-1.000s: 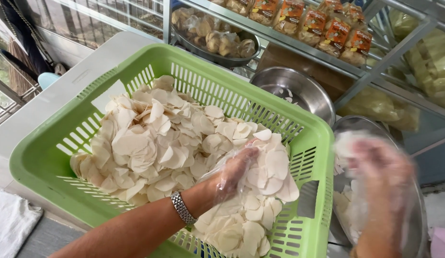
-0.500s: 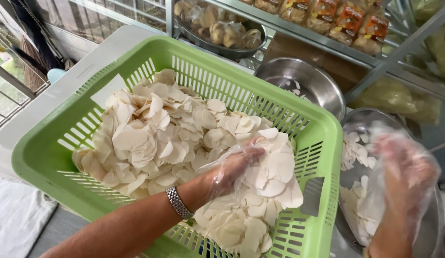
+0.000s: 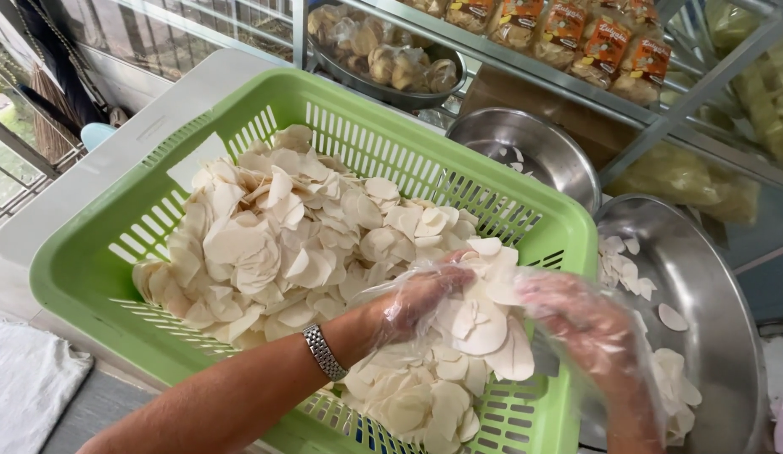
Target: The person wearing transparent gloves picks up thin, white, round food slices from a green basket and transfers them into a metal bowl. The person repeatedly handles the slices, separating them and moving them between containers.
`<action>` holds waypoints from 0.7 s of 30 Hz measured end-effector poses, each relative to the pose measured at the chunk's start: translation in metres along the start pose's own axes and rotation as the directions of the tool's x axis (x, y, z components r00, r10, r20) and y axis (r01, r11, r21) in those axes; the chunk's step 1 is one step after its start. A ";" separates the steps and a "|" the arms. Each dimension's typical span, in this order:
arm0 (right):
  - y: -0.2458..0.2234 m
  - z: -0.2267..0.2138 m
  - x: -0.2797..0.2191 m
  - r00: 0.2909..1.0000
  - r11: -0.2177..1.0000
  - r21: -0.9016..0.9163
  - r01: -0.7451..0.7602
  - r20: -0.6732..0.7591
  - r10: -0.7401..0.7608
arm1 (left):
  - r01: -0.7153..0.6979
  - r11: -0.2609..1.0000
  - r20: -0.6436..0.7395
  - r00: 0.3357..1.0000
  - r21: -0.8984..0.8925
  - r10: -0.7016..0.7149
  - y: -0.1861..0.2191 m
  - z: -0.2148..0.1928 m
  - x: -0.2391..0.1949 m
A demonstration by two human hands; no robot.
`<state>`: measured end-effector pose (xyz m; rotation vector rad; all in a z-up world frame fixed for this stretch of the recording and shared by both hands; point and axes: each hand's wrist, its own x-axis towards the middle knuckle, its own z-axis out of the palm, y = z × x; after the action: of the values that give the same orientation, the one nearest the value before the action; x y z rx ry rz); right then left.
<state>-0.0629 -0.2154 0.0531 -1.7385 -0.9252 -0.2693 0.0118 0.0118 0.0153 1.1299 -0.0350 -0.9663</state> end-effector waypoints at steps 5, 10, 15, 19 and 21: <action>0.011 -0.051 -0.030 0.982 0.996 0.042 -0.081 -0.168 0.087 | 0.042 0.999 -0.027 0.999 0.034 -0.041 0.004 0.001 -0.002; 0.006 -0.104 -0.033 0.606 0.816 -0.206 -0.540 -0.768 0.207 | 0.038 0.999 -0.032 0.999 0.012 -0.037 0.008 0.002 -0.006; 0.038 -0.150 -0.080 0.773 0.897 -0.228 -0.380 -0.611 0.172 | 0.045 0.999 -0.026 0.999 0.009 -0.045 0.009 0.001 -0.004; 0.053 -0.150 -0.097 0.565 0.756 -0.160 -0.634 -0.764 0.312 | 0.020 0.999 -0.006 1.000 -0.050 -0.020 0.004 -0.004 0.002; 0.070 -0.170 -0.122 0.601 0.726 -0.235 -0.646 -0.743 0.294 | 0.025 0.992 -0.011 1.000 -0.126 -0.027 0.004 -0.003 0.000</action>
<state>-0.0521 -0.4283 -0.0043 -2.0541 0.2123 -0.7506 0.0158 0.0143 0.0164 1.0225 0.0502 -0.9710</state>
